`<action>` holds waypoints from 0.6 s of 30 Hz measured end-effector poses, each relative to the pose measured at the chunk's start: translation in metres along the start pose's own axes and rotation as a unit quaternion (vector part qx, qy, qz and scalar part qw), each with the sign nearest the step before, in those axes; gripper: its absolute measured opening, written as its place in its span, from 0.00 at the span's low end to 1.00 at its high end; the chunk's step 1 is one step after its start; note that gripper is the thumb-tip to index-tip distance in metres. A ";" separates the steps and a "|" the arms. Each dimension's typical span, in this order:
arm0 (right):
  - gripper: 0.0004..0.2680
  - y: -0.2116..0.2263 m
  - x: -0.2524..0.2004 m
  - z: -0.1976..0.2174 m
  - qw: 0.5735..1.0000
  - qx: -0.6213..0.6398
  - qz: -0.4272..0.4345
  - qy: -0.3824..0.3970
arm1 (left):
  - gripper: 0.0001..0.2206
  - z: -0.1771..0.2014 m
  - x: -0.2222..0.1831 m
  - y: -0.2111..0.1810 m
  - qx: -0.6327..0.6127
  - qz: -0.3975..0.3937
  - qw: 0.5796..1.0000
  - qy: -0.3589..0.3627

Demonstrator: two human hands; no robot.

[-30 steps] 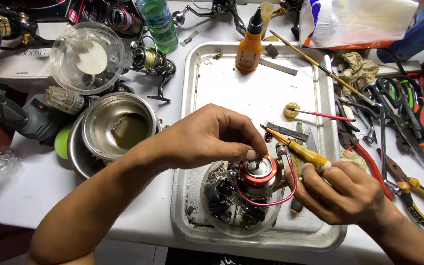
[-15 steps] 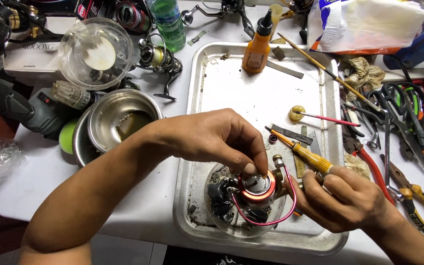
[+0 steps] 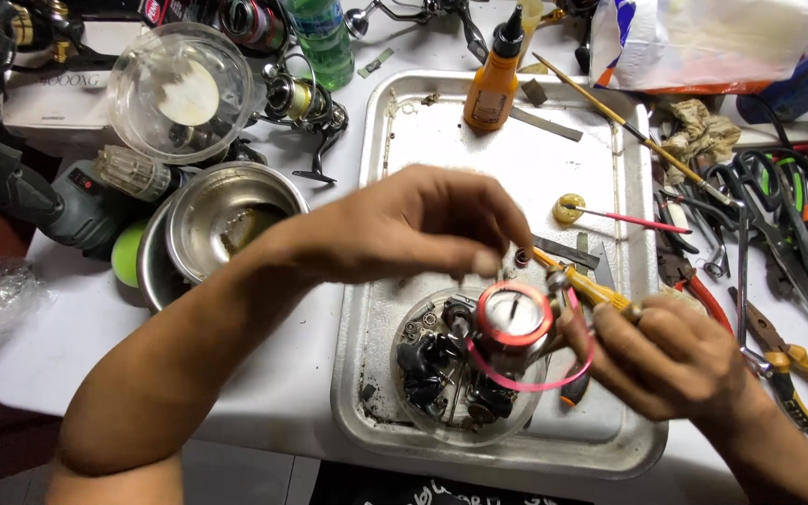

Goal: Assembling and adjusting the components of a fishing reel on a workbench.

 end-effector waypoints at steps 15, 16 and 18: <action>0.04 -0.036 -0.055 -0.013 0.986 -0.069 -0.148 0.016 | 0.09 0.015 0.005 0.038 0.467 0.099 0.869 -0.130; 0.04 -0.036 -0.055 -0.012 0.986 -0.070 -0.149 0.016 | 0.09 0.010 0.006 0.038 0.468 0.099 0.869 -0.129; 0.03 -0.038 -0.056 -0.008 0.987 -0.055 -0.152 -0.003 | 0.12 -0.003 0.008 0.052 0.473 0.202 0.857 -0.037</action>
Point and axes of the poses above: each hand's wrist, its own x-axis towards the middle knuckle, its own z-axis out of the back of the hand, y = z × x, the point moved 6 cm from there along x, towards the middle knuckle, and after that the axes turned 2 degrees about -x, right-handed, at the moved point
